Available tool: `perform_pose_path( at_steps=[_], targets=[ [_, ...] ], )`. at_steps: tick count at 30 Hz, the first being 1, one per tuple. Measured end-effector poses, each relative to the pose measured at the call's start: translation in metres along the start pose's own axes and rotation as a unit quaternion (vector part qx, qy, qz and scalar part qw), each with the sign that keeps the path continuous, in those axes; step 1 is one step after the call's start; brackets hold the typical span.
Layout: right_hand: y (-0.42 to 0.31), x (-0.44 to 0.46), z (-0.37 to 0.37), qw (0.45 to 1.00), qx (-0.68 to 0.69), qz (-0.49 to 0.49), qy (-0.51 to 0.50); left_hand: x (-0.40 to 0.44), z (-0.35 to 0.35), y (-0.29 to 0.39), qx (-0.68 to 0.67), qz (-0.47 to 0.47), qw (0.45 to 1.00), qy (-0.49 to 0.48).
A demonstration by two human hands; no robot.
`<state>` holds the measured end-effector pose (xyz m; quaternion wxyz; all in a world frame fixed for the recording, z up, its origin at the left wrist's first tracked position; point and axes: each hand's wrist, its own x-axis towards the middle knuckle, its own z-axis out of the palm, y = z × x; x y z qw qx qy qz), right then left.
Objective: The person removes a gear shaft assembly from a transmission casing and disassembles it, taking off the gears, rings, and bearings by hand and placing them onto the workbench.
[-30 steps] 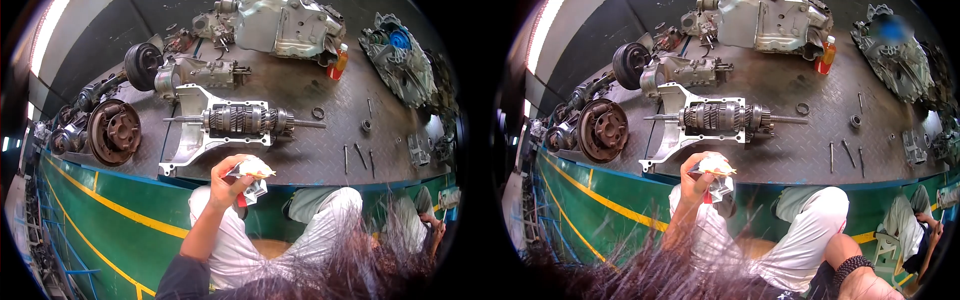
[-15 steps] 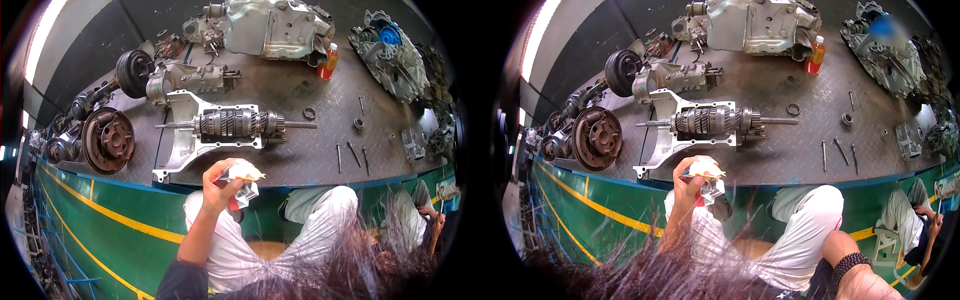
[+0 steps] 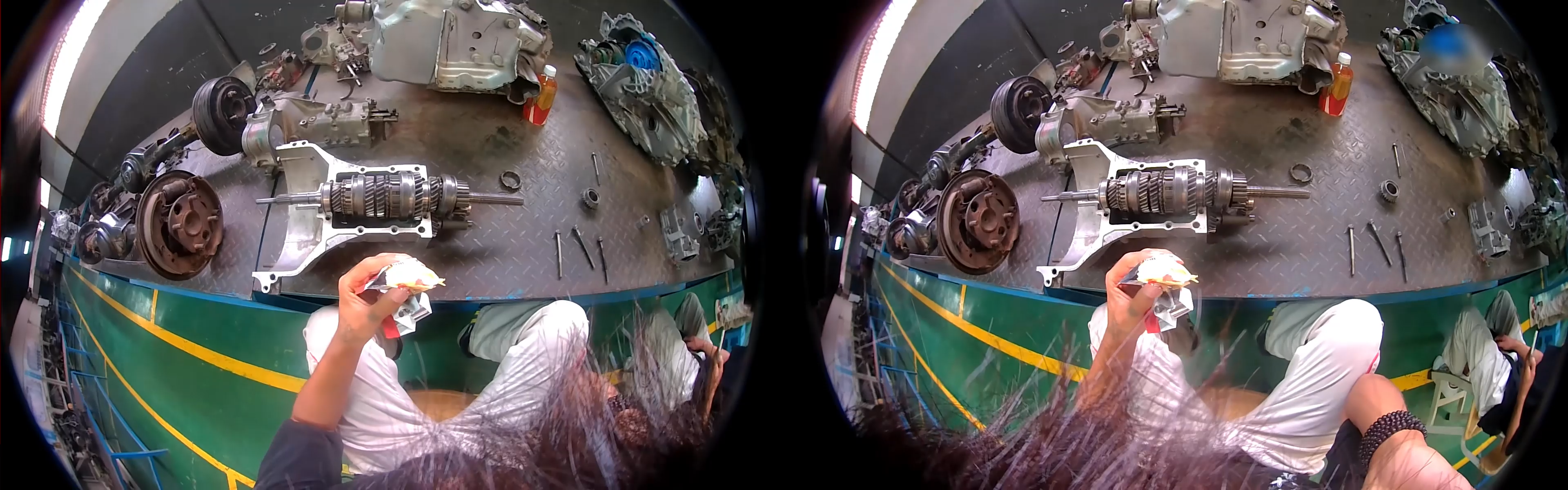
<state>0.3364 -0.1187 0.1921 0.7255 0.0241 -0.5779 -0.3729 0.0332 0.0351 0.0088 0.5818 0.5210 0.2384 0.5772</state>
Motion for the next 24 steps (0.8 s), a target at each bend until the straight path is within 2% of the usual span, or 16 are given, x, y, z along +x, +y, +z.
perform_pose_path(
  at_steps=[4, 12, 16, 22, 24],
  targets=[
    [0.001, -0.001, 0.008, 0.999, 0.041, 0.025, -0.006, -0.001, -0.001, 0.002, 0.025, -0.009, 1.0, 0.0],
    [-0.003, 0.007, 0.0, 0.999, 0.005, 0.018, -0.033, -0.001, 0.002, 0.007, 0.105, -0.014, 0.994, 0.025],
    [-0.005, 0.006, 0.003, 0.999, -0.007, 0.017, -0.046, -0.001, 0.003, 0.007, 0.01, -0.007, 1.0, 0.011],
    [-0.01, 0.005, 0.009, 0.999, -0.018, 0.011, -0.042, -0.003, 0.008, 0.012, 0.038, -0.029, 0.998, 0.041],
    [-0.008, 0.004, 0.01, 0.999, -0.022, 0.011, -0.043, -0.002, 0.008, 0.006, 0.086, 0.001, 0.995, 0.058]
  ],
)
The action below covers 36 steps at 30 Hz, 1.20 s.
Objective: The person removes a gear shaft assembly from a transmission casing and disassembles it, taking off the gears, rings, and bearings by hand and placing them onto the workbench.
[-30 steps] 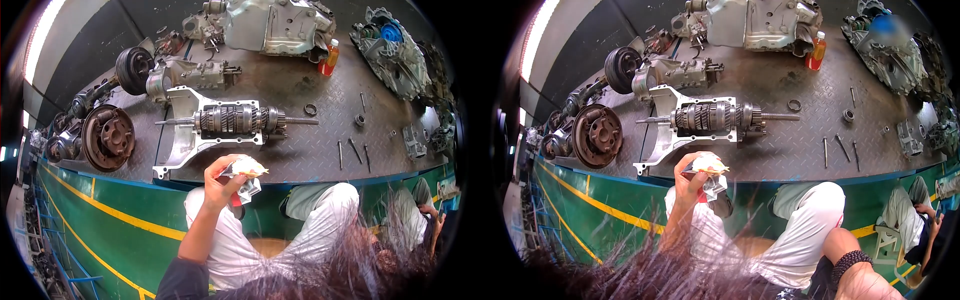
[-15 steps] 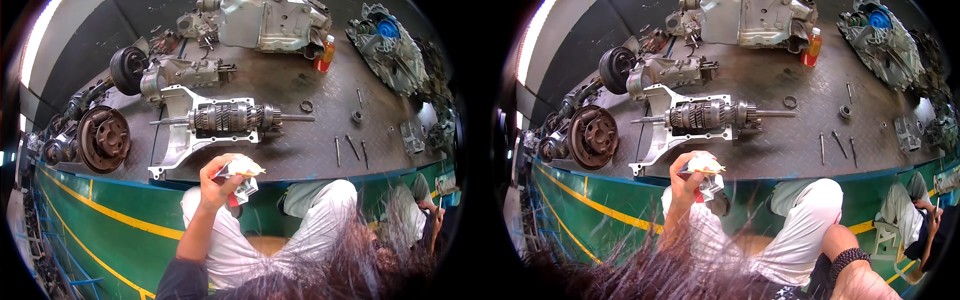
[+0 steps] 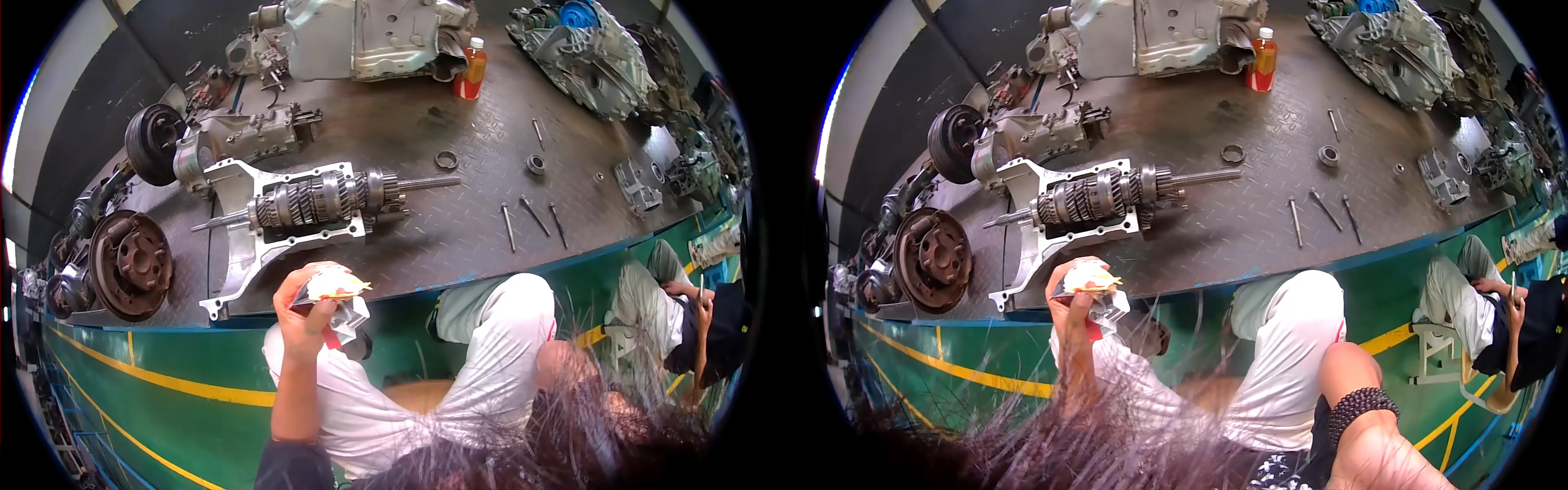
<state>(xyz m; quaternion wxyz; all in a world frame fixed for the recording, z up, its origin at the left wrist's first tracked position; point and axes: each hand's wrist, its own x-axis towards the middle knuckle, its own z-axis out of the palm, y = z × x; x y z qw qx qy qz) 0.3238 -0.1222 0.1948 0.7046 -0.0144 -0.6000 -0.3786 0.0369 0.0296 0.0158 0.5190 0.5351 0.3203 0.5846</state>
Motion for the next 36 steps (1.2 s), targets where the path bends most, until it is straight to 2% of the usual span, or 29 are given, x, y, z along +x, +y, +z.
perform_pose_path(
  at_steps=[2, 4, 7, 9, 10, 12, 13, 15, 17, 18, 20, 23, 26, 27, 28, 30, 31, 32, 33, 35, 36],
  targets=[
    [0.003, -0.004, 0.002, 1.0, -0.002, 0.009, 0.002, 0.001, -0.001, -0.001, 0.001, 0.012, 1.0, -0.011],
    [0.009, -0.011, 0.003, 1.0, -0.005, 0.026, 0.013, -0.001, -0.005, -0.003, -0.043, -0.016, 0.999, -0.014],
    [0.036, -0.036, 0.006, 0.995, -0.007, 0.085, 0.055, -0.002, -0.011, -0.002, 0.029, -0.02, 0.999, 0.01],
    [0.07, -0.07, 0.012, 0.981, 0.002, 0.163, 0.101, -0.004, -0.017, -0.011, 0.033, -0.016, 0.999, 0.038],
    [0.09, -0.092, 0.016, 0.96, 0.033, 0.233, 0.155, -0.005, -0.023, -0.013, 0.041, -0.013, 0.998, 0.054],
    [0.135, -0.143, 0.016, 0.921, 0.042, 0.349, 0.169, 0.0, -0.031, -0.017, 0.019, -0.014, 1.0, 0.013],
    [0.157, -0.176, 0.01, 0.917, -0.216, 0.335, -0.001, 0.001, -0.05, -0.028, 0.002, -0.039, 0.999, -0.003],
    [0.16, -0.212, 0.01, 0.869, -0.171, 0.456, -0.089, -0.003, -0.07, -0.047, 0.05, -0.082, 0.995, 0.022],
    [0.157, -0.258, 0.008, 0.808, -0.127, 0.552, -0.164, 0.0, -0.024, -0.022, 0.135, 0.025, 0.989, 0.051],
    [0.156, -0.275, 0.004, 0.779, -0.106, 0.585, -0.2, -0.002, -0.038, -0.028, 0.047, -0.025, 0.998, 0.023],
    [0.15, -0.286, 0.0, 0.763, -0.176, 0.539, -0.311, -0.003, -0.025, -0.023, 0.021, -0.035, 0.997, 0.065],
    [0.149, -0.304, 0.001, 0.736, -0.115, 0.559, -0.365, -0.001, -0.03, -0.026, 0.015, 0.013, 0.999, 0.027],
    [0.144, -0.302, 0.001, 0.722, -0.07, 0.562, -0.397, -0.003, -0.02, -0.022, -0.022, -0.004, 0.999, 0.034],
    [0.142, -0.305, 0.001, 0.736, -0.067, 0.546, -0.394, 0.017, -0.03, -0.025, 0.07, 0.2, 0.971, -0.112],
    [0.141, -0.306, 0.002, 0.729, -0.061, 0.548, -0.405, 0.055, -0.05, -0.031, 0.156, 0.391, 0.873, -0.246],
    [0.138, -0.307, 0.003, 0.718, -0.051, 0.549, -0.426, 0.062, -0.047, -0.026, 0.237, 0.453, 0.813, -0.279],
    [0.136, -0.299, 0.003, 0.713, -0.043, 0.562, -0.417, 0.029, -0.026, -0.015, 0.232, 0.337, 0.893, -0.188],
    [0.136, -0.299, 0.004, 0.693, -0.02, 0.592, -0.411, 0.008, -0.015, -0.009, 0.221, 0.21, 0.948, -0.093],
    [0.135, -0.3, 0.003, 0.696, -0.016, 0.588, -0.412, 0.004, -0.012, -0.006, 0.146, 0.111, 0.981, -0.059],
    [0.135, -0.302, 0.001, 0.7, -0.006, 0.578, -0.419, 0.014, -0.01, 0.004, 0.267, 0.28, 0.915, -0.119],
    [0.134, -0.302, 0.002, 0.698, 0.0, 0.58, -0.419, 0.018, -0.011, 0.003, 0.258, 0.288, 0.914, -0.126]
  ],
)
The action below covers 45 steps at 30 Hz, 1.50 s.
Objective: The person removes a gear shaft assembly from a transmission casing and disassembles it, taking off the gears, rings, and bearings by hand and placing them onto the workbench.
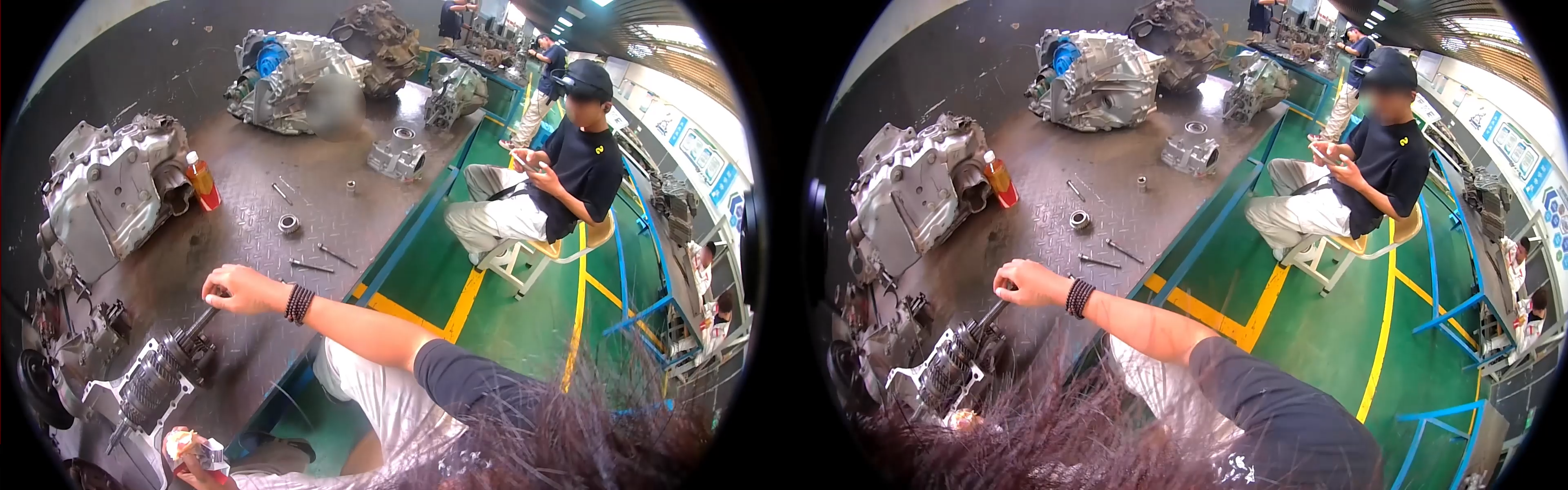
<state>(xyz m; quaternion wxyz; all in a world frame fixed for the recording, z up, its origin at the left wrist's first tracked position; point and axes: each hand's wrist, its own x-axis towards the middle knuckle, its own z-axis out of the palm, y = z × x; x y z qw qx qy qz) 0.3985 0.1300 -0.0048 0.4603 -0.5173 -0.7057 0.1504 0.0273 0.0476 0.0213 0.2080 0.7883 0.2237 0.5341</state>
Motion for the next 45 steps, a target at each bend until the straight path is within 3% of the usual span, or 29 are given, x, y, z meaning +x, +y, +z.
perform_pose_path(
  at_steps=[3, 5, 17, 20, 21, 22, 23, 25, 28, 29, 30, 32, 34, 35, 38, 39, 40, 41, 42, 44, 45],
  targets=[
    [0.0, -0.001, -0.002, 1.0, 0.008, 0.005, -0.013, -0.007, 0.004, 0.009, -0.148, -0.185, 0.97, 0.059],
    [-0.001, -0.002, -0.003, 1.0, -0.001, 0.01, -0.021, -0.009, 0.005, 0.012, -0.192, -0.238, 0.949, 0.08],
    [0.004, 0.002, -0.003, 1.0, 0.025, 0.005, 0.001, -0.007, 0.004, 0.013, -0.235, -0.287, 0.923, 0.103],
    [-0.004, -0.002, -0.011, 0.999, 0.035, 0.022, 0.025, -0.009, 0.001, 0.008, -0.158, -0.244, 0.953, 0.08],
    [-0.005, -0.001, -0.009, 0.999, 0.032, 0.022, 0.025, -0.004, 0.0, 0.002, -0.046, -0.11, 0.992, 0.042],
    [-0.004, -0.001, -0.013, 0.999, 0.024, 0.023, 0.024, -0.001, 0.004, -0.001, 0.063, 0.027, 0.998, 0.003],
    [-0.004, -0.002, -0.016, 0.999, 0.015, 0.025, 0.027, -0.003, 0.006, 0.002, -0.035, -0.085, 0.995, 0.034],
    [-0.005, 0.0, -0.02, 0.997, -0.004, -0.016, 0.073, -0.005, 0.008, 0.016, -0.226, -0.298, 0.923, 0.091],
    [-0.026, -0.002, -0.064, 0.98, -0.042, -0.075, 0.179, 0.006, 0.011, 0.022, -0.318, -0.299, 0.895, 0.09],
    [-0.042, -0.01, -0.089, 0.974, 0.038, -0.055, 0.215, 0.002, 0.014, 0.013, -0.311, -0.271, 0.905, 0.102],
    [-0.044, -0.021, -0.12, 0.965, -0.034, -0.081, 0.249, -0.003, 0.014, 0.01, -0.31, -0.303, 0.895, 0.109],
    [-0.062, -0.062, -0.174, 0.951, -0.007, 0.052, 0.304, -0.01, 0.008, 0.006, -0.303, -0.37, 0.871, 0.116],
    [-0.053, -0.107, -0.237, 0.907, -0.209, -0.003, 0.367, -0.005, 0.006, 0.011, -0.318, -0.342, 0.879, 0.095],
    [-0.047, -0.133, -0.271, 0.845, -0.362, -0.022, 0.393, -0.008, 0.007, 0.004, -0.321, -0.326, 0.884, 0.094],
    [-0.033, -0.215, -0.358, 0.758, -0.461, 0.075, 0.455, -0.01, 0.006, 0.006, -0.288, -0.347, 0.886, 0.111],
    [-0.029, -0.243, -0.387, 0.729, -0.495, 0.102, 0.46, -0.015, 0.001, -0.003, -0.144, -0.2, 0.968, 0.051],
    [-0.012, -0.272, -0.423, 0.664, -0.64, 0.083, 0.378, -0.016, -0.004, -0.018, 0.009, -0.042, 0.999, -0.015],
    [-0.032, -0.282, -0.437, 0.778, -0.445, 0.31, 0.318, -0.011, -0.006, -0.034, -0.038, 0.013, 0.999, -0.033],
    [-0.052, -0.293, -0.444, 0.808, -0.201, 0.507, 0.223, -0.005, -0.008, -0.05, -0.085, 0.069, 0.993, -0.054],
    [-0.047, -0.315, -0.447, 0.84, -0.19, 0.424, 0.28, 0.004, -0.002, -0.038, -0.198, -0.045, 0.979, -0.007],
    [-0.055, -0.319, -0.444, 0.837, -0.218, 0.388, 0.318, 0.002, 0.005, -0.001, -0.257, -0.216, 0.94, 0.059]
  ],
)
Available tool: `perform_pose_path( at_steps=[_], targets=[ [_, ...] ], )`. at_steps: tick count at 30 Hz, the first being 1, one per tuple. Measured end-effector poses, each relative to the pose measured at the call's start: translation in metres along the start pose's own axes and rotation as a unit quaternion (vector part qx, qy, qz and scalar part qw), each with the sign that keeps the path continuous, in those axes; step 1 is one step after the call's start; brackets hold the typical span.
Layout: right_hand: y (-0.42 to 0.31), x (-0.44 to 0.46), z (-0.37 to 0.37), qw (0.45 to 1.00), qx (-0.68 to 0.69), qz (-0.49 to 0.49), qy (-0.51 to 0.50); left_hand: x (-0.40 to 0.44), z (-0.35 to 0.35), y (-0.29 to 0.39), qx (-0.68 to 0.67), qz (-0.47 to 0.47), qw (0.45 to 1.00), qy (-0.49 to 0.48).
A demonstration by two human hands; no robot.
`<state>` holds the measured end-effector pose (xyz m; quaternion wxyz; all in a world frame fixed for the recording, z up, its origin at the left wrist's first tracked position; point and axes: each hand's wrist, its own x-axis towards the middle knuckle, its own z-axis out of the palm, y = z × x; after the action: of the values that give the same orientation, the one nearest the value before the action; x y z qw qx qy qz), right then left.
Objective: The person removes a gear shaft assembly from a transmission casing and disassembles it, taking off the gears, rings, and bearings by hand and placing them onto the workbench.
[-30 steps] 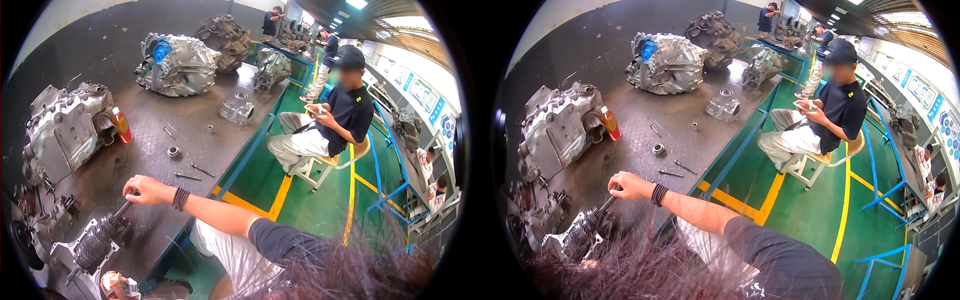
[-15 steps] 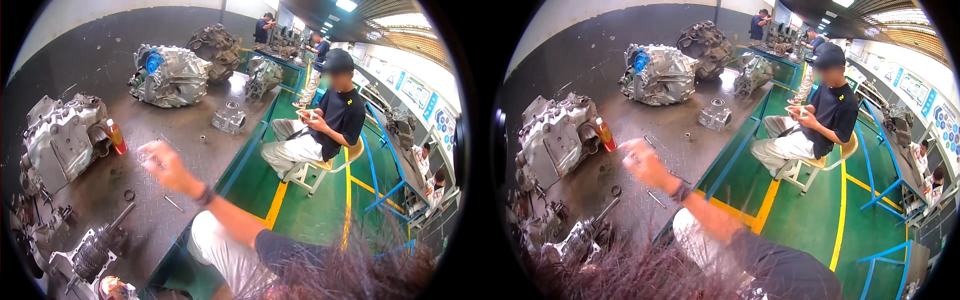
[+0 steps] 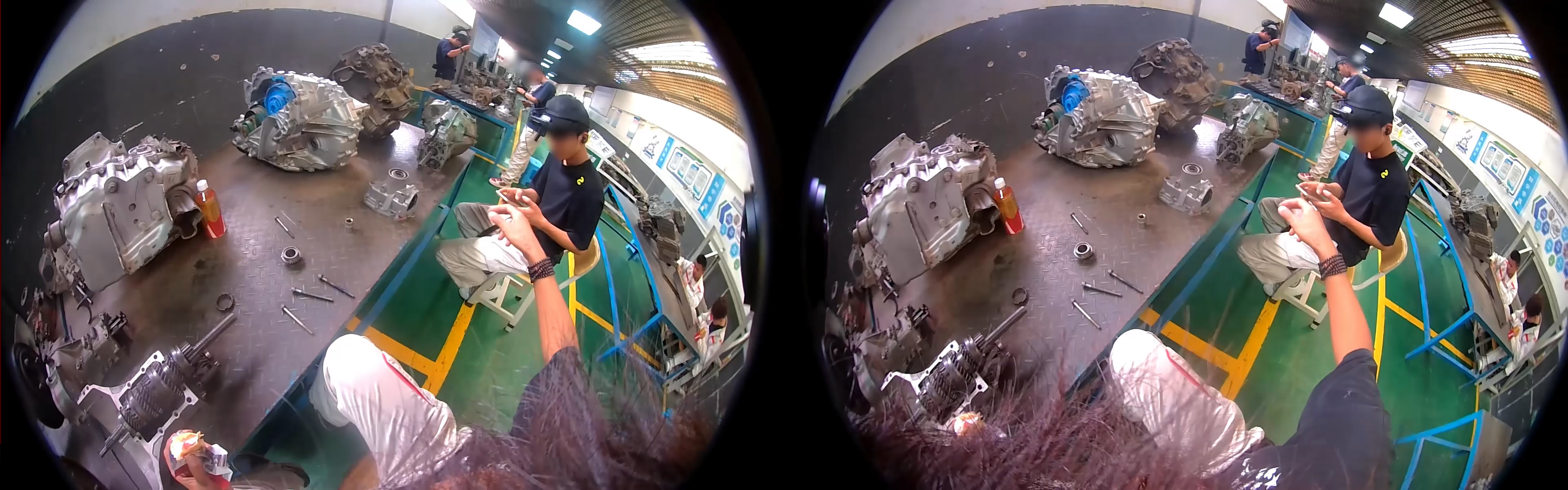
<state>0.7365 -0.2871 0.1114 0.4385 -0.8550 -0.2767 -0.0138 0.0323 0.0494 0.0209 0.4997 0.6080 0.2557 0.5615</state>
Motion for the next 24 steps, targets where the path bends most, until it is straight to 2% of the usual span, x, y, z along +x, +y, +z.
perform_pose_path(
  at_steps=[1, 2, 5, 7, 8, 10, 11, 12, 13, 14, 16, 17, 18, 19, 20, 22, 24],
  targets=[
    [-0.006, -0.011, -0.003, 0.998, 0.002, -0.028, 0.052, -0.01, 0.012, 0.014, -0.068, -0.156, 0.981, 0.094],
    [-0.017, -0.02, -0.003, 0.995, -0.019, -0.043, 0.085, -0.009, 0.013, 0.015, -0.083, -0.157, 0.981, 0.084],
    [-0.005, -0.024, -0.007, 0.989, 0.061, -0.059, 0.118, -0.006, 0.008, 0.017, -0.098, -0.158, 0.98, 0.071],
    [-0.076, -0.065, -0.027, 0.967, 0.254, -0.025, 0.022, -0.007, 0.007, 0.013, -0.075, -0.173, 0.978, 0.084],
    [-0.108, -0.085, -0.028, 0.965, 0.224, -0.117, 0.067, -0.007, 0.006, 0.01, -0.024, -0.147, 0.985, 0.091],
    [-0.161, -0.126, -0.032, 0.928, 0.182, -0.292, 0.14, -0.011, 0.011, 0.011, -0.046, -0.149, 0.98, 0.12],
    [-0.189, -0.153, -0.037, 0.91, 0.204, -0.328, 0.149, -0.014, 0.012, 0.013, -0.053, -0.151, 0.978, 0.137],
    [-0.216, -0.179, -0.041, 0.89, 0.224, -0.364, 0.156, -0.013, 0.013, 0.011, -0.022, -0.107, 0.986, 0.13],
    [-0.231, -0.213, -0.044, 0.882, 0.269, -0.356, 0.15, -0.005, -0.002, -0.007, 0.001, -0.008, 0.999, 0.031],
    [-0.225, -0.23, -0.048, 0.842, 0.283, -0.428, 0.166, 0.005, -0.033, -0.033, 0.026, 0.088, 0.994, -0.067],
    [-0.213, -0.264, -0.057, 0.745, 0.297, -0.569, 0.184, -0.018, -0.016, -0.01, 0.004, -0.099, 0.994, 0.053],
    [-0.24, -0.244, -0.031, 0.638, 0.34, -0.68, 0.123, -0.021, -0.004, 0.001, -0.071, -0.132, 0.983, 0.105],
    [-0.268, -0.223, -0.005, 0.521, 0.362, -0.773, 0.028, -0.025, -0.009, 0.0, -0.045, -0.105, 0.989, 0.092],
    [-0.276, -0.218, 0.008, 0.489, 0.347, -0.8, 0.024, -0.024, -0.015, -0.007, -0.023, -0.07, 0.994, 0.077],
    [-0.273, -0.226, 0.012, 0.518, 0.329, -0.788, 0.062, -0.023, -0.021, -0.011, 0.057, -0.069, 0.993, 0.076],
    [-0.264, -0.245, 0.021, 0.559, 0.303, -0.761, 0.127, -0.013, -0.008, -0.009, 0.007, -0.047, 0.995, 0.084],
    [-0.257, -0.249, 0.024, 0.571, 0.295, -0.751, 0.149, -0.007, -0.002, -0.006, -0.006, -0.006, 0.998, 0.059]
  ],
)
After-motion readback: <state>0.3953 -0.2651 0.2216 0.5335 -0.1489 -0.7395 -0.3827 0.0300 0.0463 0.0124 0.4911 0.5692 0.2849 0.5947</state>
